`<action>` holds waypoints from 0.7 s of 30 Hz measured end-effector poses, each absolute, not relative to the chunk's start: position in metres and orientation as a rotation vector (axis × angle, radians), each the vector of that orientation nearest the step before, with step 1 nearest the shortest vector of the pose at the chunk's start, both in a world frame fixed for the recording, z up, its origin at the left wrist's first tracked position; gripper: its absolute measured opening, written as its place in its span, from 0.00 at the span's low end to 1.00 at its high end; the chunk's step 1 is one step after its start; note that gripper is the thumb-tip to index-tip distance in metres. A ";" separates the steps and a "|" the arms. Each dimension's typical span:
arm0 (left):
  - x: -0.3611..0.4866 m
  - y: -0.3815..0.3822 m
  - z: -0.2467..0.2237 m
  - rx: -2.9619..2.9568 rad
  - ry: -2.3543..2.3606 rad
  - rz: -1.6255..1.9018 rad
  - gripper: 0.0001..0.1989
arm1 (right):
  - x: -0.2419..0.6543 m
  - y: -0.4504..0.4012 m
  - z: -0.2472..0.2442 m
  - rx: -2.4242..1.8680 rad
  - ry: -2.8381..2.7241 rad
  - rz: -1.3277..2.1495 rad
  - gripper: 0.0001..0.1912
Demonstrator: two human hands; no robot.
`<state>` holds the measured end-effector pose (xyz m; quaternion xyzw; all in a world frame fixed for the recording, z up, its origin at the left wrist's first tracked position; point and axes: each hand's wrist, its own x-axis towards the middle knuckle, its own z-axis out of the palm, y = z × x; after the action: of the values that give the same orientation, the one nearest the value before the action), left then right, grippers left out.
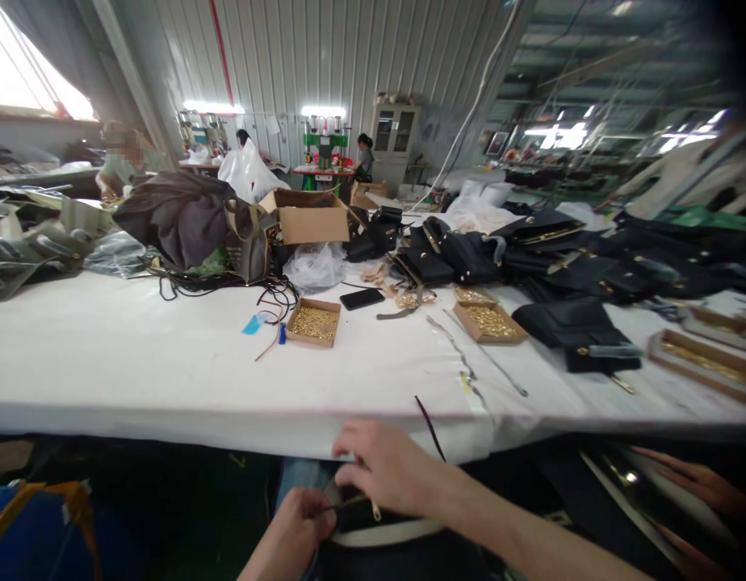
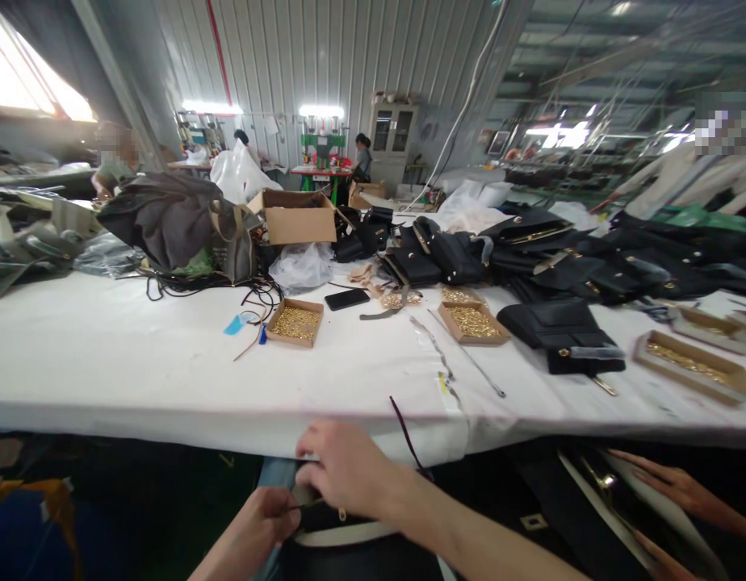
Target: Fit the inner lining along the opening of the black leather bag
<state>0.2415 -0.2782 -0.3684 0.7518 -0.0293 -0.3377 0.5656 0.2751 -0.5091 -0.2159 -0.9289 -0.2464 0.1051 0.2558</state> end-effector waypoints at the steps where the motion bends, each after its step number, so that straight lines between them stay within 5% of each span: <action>1: 0.241 -0.278 -0.371 1.774 -0.059 -0.784 0.12 | 0.302 -0.512 -0.200 -2.523 -0.626 0.165 0.08; 4: 0.238 -0.280 -0.378 1.858 -0.037 -0.751 0.13 | 0.391 -0.510 -0.169 -2.668 -0.494 -0.068 0.12; 10: 0.235 -0.284 -0.383 1.921 0.002 -0.724 0.11 | 0.519 -0.477 -0.175 -2.922 -0.366 0.075 0.11; 16: 0.237 -0.282 -0.371 1.897 0.004 -0.750 0.11 | 0.556 -0.458 -0.208 -2.969 -0.287 0.183 0.23; 21: 0.241 -0.281 -0.364 1.920 0.007 -0.749 0.10 | 0.563 -0.452 -0.224 -2.941 -0.223 0.230 0.24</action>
<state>0.2412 -0.2809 -0.3635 0.7990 0.0029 -0.3118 0.5142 0.5628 -0.4520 -0.2239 -0.9900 -0.0750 0.0774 0.0914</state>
